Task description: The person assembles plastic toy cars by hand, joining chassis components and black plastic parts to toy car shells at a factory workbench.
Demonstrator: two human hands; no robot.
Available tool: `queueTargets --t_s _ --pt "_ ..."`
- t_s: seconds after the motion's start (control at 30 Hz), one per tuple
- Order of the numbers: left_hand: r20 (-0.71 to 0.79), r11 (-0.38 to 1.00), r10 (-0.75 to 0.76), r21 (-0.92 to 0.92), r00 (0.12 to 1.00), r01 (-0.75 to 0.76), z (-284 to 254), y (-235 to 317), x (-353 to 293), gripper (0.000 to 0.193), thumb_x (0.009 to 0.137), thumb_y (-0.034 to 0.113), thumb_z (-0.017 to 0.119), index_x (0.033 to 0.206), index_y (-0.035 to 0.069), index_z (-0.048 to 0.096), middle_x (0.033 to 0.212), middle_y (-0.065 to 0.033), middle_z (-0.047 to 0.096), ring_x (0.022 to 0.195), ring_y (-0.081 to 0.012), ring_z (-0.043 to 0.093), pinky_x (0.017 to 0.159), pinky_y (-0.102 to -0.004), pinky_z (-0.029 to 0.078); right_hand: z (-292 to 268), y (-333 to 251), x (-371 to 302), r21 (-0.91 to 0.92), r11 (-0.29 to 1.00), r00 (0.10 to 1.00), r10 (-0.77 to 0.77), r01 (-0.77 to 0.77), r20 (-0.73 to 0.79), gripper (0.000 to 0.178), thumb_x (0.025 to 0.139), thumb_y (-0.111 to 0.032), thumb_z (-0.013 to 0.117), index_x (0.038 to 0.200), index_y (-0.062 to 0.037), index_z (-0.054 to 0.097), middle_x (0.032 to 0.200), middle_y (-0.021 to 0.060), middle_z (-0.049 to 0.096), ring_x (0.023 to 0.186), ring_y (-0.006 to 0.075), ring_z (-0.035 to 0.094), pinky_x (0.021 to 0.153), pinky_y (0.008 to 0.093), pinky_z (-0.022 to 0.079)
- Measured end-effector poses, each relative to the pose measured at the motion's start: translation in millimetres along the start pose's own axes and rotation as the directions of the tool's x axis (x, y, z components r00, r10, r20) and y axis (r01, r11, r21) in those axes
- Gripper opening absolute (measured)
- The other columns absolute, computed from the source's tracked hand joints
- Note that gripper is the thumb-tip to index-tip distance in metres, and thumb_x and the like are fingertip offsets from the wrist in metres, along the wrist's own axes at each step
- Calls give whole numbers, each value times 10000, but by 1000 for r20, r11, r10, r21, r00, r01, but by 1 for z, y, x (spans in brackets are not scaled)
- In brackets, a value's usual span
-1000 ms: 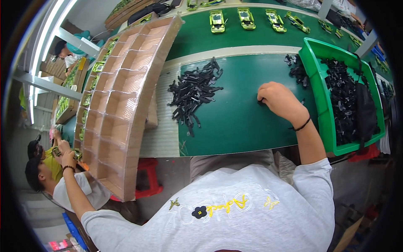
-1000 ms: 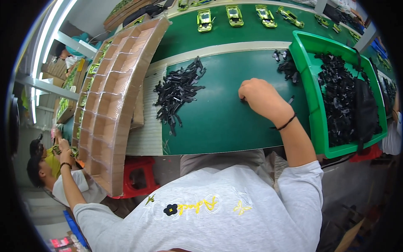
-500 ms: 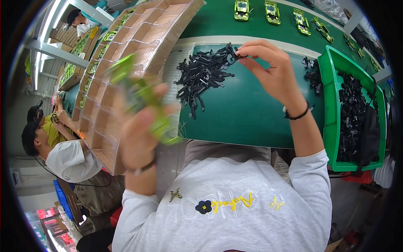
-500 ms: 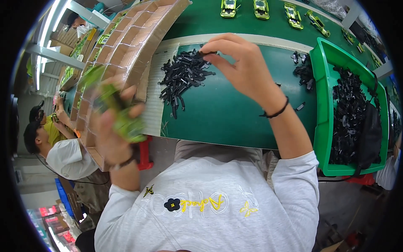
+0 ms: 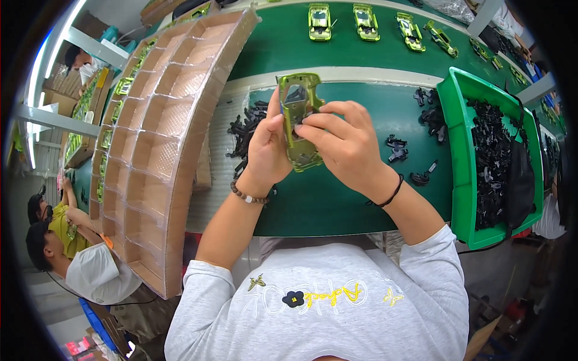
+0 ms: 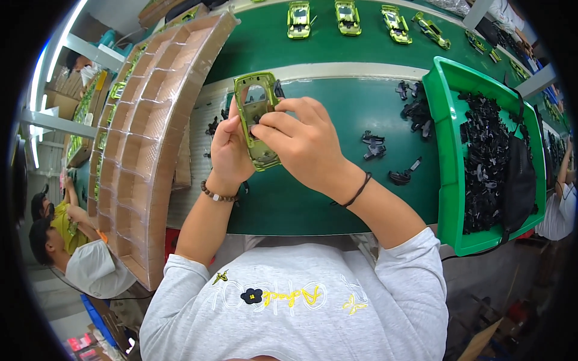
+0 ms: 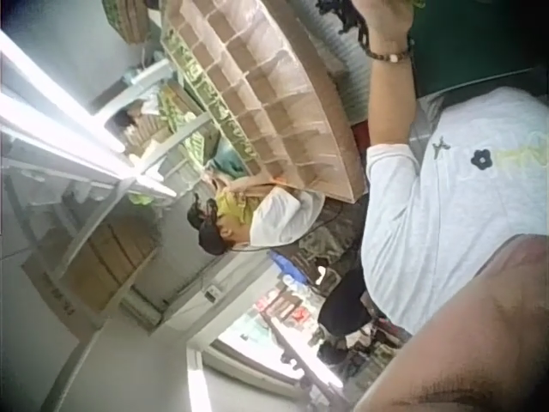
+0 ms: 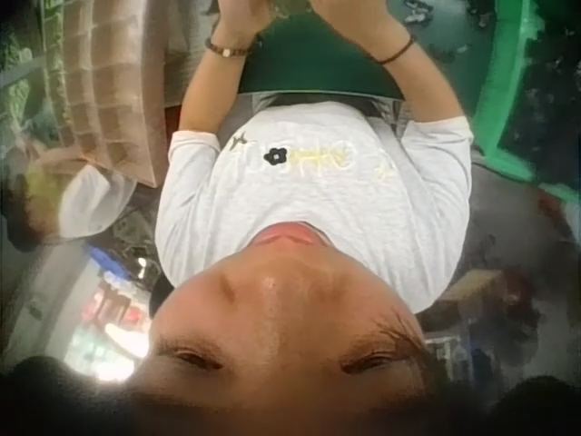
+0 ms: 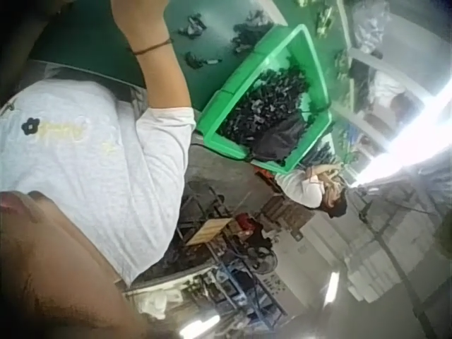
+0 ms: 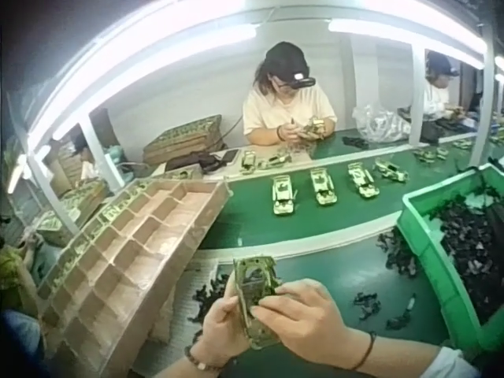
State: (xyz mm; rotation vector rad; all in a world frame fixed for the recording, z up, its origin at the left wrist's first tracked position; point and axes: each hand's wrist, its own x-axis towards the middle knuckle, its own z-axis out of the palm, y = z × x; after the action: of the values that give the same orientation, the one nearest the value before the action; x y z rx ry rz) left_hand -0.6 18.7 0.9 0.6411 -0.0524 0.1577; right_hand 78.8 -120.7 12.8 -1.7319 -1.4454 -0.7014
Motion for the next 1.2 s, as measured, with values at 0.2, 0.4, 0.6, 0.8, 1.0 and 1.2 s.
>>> queueTargets --t_s 0.2,0.4,0.6,0.8,1.0,1.2 --pt "-11 991 36 133 999 -34 11 0 -4 590 924 178 370 1463 202 132 1340 -108 427 1182 -234 485 978 -398 413 3 -1 6 -128 992 999 -6 1 -41 192 650 -98 653 838 -131 675 895 -40 636 868 182 550 767 343 427" --pt "-106 937 -126 314 986 153 2 15 -6 662 927 584 337 1420 151 253 1240 -142 511 785 -262 666 511 -225 548 -16 17 11 176 984 999 20 -14 -30 233 632 -66 672 853 -141 678 900 -31 652 821 209 558 740 343 441" --pt "95 949 -300 -73 949 307 -17 14 -11 953 801 782 279 1288 -25 424 1094 -179 601 700 -303 673 562 -293 589 -26 17 15 81 983 960 -180 166 215 165 647 -98 648 808 -132 653 871 -67 627 781 170 542 676 290 434" --pt "124 901 -400 -129 908 414 -22 20 -9 816 838 737 295 1021 -4 586 794 -108 643 595 -250 657 469 -277 539 -17 10 8 18 972 921 -229 235 314 222 642 -129 656 862 -142 679 928 -57 648 699 138 508 596 275 399" --pt "-129 909 -376 141 918 392 -19 24 -5 757 906 637 250 1003 -3 643 834 -111 675 659 -202 656 540 -279 546 -3 1 2 -64 947 940 -302 315 158 150 637 -160 663 787 -152 656 862 -88 610 675 105 490 564 243 371" --pt "127 954 -300 32 945 299 -12 21 -3 732 916 633 267 1203 11 525 1031 -88 629 961 -161 611 847 -331 515 2 1 -3 -177 930 947 -317 323 60 200 635 -123 658 834 -133 687 907 -68 631 655 103 471 534 238 341"
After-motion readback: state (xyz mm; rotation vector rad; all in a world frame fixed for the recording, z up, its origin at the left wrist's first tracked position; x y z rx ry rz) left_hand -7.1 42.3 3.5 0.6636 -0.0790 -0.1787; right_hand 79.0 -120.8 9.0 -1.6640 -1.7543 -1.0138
